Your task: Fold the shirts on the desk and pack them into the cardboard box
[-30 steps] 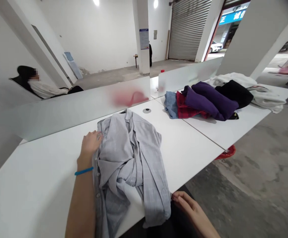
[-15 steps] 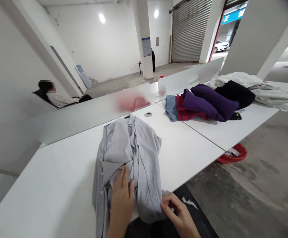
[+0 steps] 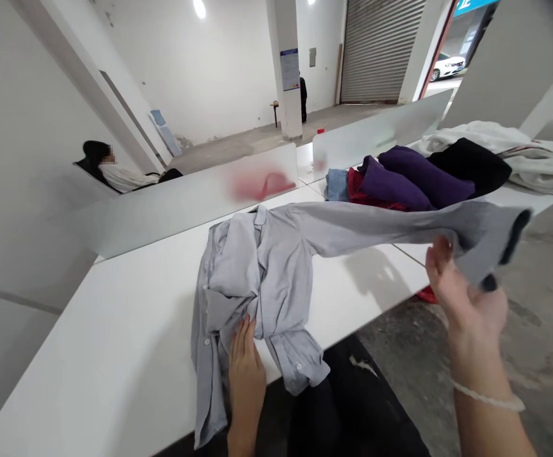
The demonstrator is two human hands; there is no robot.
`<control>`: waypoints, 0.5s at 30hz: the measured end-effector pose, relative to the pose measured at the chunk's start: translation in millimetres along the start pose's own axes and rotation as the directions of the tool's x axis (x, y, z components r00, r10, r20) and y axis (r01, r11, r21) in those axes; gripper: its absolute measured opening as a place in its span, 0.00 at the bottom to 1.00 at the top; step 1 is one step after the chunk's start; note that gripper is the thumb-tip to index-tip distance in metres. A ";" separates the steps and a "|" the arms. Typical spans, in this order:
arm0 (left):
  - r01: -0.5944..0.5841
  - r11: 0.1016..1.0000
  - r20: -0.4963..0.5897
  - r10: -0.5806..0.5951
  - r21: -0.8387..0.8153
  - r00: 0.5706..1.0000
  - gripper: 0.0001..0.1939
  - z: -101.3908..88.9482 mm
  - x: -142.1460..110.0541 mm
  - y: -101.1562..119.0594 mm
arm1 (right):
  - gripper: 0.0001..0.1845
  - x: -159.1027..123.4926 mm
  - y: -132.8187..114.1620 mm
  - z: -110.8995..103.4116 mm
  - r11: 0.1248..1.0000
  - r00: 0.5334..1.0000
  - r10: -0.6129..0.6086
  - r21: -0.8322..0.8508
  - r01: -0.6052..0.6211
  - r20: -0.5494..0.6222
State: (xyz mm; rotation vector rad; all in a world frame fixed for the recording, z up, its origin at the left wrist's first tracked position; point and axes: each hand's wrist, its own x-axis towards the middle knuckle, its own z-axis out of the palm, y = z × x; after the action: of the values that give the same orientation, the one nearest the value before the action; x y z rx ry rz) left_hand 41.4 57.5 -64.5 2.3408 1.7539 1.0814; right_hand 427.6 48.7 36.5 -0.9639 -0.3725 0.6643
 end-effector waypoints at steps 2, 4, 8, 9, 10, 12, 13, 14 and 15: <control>0.026 0.999 -0.039 -0.024 0.037 0.999 0.23 -1.1 0.1 6.1 | 0.19 -10.9 18.9 -7.8 0.978 0.992 0.112 0.181 -0.100 -0.059; 0.076 0.993 -0.104 -0.067 0.087 0.992 0.22 -2.5 1.5 11.2 | 0.11 -37.2 45.9 -5.6 0.962 0.976 0.213 0.182 -0.202 -0.044; 0.141 0.979 -0.140 -0.121 0.147 0.983 0.19 -4.0 5.7 11.9 | 0.10 -98.1 89.3 22.3 0.904 0.902 0.142 -0.424 0.049 0.407; 0.150 0.979 -0.125 -0.133 0.135 0.983 0.18 -5.1 6.5 9.5 | 0.13 -108.8 95.2 31.1 0.817 0.807 0.103 -0.513 0.265 0.581; 0.160 0.980 -0.110 -0.147 0.116 0.983 0.17 -7.0 7.2 6.3 | 0.16 -116.6 99.7 39.5 0.703 0.679 0.086 -0.528 0.477 0.729; 0.180 0.981 -0.076 -0.175 0.077 0.982 0.17 -14.9 8.6 -2.3 | 0.21 -123.4 106.5 52.9 0.484 0.435 0.134 -0.442 0.755 0.890; 0.195 0.978 -0.062 -0.190 0.073 0.980 0.17 -21.1 9.4 -7.4 | 0.23 -123.1 109.6 57.4 0.404 0.363 0.183 -0.407 0.819 0.913; 0.212 0.974 -0.055 -0.208 0.083 0.977 0.17 -28.7 10.3 -12.7 | 0.25 -120.8 112.7 60.1 0.343 0.328 0.237 -0.395 0.853 0.915; 0.230 0.967 -0.058 -0.225 0.106 0.973 0.18 -37.5 11.4 -18.2 | 0.27 -117.0 115.8 61.3 0.295 0.319 0.277 -0.396 0.870 0.907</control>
State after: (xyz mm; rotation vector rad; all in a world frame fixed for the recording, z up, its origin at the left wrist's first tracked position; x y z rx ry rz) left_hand 7.6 59.9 -37.7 2.1172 2.0891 1.0323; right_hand 265.0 55.1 -29.7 -1.3948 -2.2462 0.3672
